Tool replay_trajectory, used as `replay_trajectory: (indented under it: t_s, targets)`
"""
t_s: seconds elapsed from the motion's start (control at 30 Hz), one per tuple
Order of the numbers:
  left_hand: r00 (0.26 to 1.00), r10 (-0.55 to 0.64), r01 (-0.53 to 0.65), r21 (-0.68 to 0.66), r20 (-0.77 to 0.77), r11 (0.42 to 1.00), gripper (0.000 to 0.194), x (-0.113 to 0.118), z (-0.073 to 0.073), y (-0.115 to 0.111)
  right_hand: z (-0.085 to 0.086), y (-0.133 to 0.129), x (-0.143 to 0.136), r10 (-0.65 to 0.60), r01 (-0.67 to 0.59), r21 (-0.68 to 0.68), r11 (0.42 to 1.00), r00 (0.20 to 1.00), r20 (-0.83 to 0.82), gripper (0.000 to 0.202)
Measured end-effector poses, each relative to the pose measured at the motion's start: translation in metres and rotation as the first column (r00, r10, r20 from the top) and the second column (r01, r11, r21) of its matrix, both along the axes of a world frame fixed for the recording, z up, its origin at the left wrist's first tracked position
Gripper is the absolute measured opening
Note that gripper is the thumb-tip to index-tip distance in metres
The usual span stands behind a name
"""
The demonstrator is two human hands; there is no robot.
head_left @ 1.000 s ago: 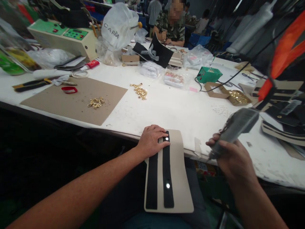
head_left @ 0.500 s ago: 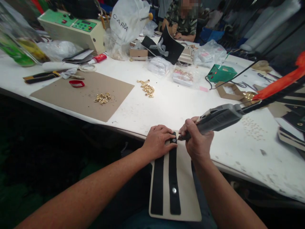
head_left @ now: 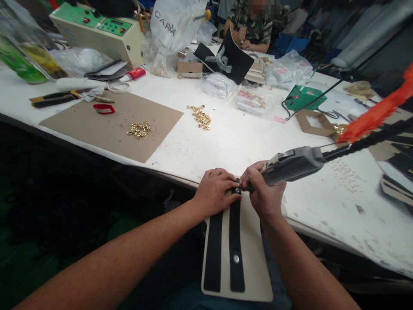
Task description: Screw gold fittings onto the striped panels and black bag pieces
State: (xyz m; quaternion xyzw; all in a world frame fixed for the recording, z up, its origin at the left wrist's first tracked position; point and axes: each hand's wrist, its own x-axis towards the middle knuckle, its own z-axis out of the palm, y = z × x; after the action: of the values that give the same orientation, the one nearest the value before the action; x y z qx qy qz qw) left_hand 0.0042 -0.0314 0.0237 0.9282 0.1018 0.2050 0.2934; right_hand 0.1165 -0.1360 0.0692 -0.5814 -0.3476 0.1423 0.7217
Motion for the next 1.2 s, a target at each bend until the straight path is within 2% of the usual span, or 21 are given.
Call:
replay_trajectory:
  t_s: [0.3,0.5,0.6,0.77,0.9,0.97,1.03,1.1,1.13,1.2]
  targets:
    - [1.0,0.004,-0.004,0.039,0.0,0.999,0.022,0.002,-0.004,0.0,0.001,0.001,0.008,0.177,-0.163,-0.111,0.98,0.975,0.135,0.031]
    - [1.0,0.005,-0.004,0.018,-0.004,1.0,0.021,0.001,-0.003,-0.001,-0.007,0.003,0.011,0.196,-0.194,-0.036,0.98,0.976,0.095,0.03]
    - [1.0,0.006,-0.006,0.006,0.004,1.0,0.02,0.0,-0.002,-0.001,-0.009,0.004,0.011,0.173,-0.172,-0.016,0.985,0.983,0.056,0.033]
    - [1.0,0.013,-0.013,0.013,0.009,1.0,0.026,0.0,-0.001,-0.001,-0.002,0.004,0.006,0.077,-0.079,-0.088,0.993,0.996,-0.034,0.035]
    - [0.999,0.036,-0.036,0.004,0.007,0.999,0.029,0.001,0.0,-0.002,0.017,-0.022,0.008,-0.135,0.127,-0.097,0.987,0.988,-0.076,0.034]
    - [0.999,0.042,-0.042,-0.011,0.007,0.999,0.029,0.002,0.0,-0.003,0.024,-0.048,0.013,-0.268,0.257,-0.229,0.939,0.963,-0.016,0.04]
    - [0.999,0.046,-0.046,-0.025,0.008,0.999,0.03,0.002,0.001,-0.003,0.023,-0.078,0.021,-0.338,0.356,-0.442,0.823,0.933,0.122,0.046]
    - [0.999,0.045,-0.044,-0.028,0.01,0.999,0.03,0.001,0.002,-0.003,0.012,-0.107,0.029,-0.306,0.419,-0.603,0.679,0.908,0.286,0.045]
    - [0.999,0.041,-0.041,-0.025,0.01,0.999,0.03,0.001,0.003,-0.003,0.005,-0.119,0.032,-0.274,0.442,-0.641,0.627,0.896,0.349,0.045]
    - [0.999,0.035,-0.035,-0.017,0.01,0.999,0.028,0.002,0.004,-0.003,-0.012,-0.138,0.036,-0.221,0.467,-0.665,0.583,0.879,0.423,0.049]
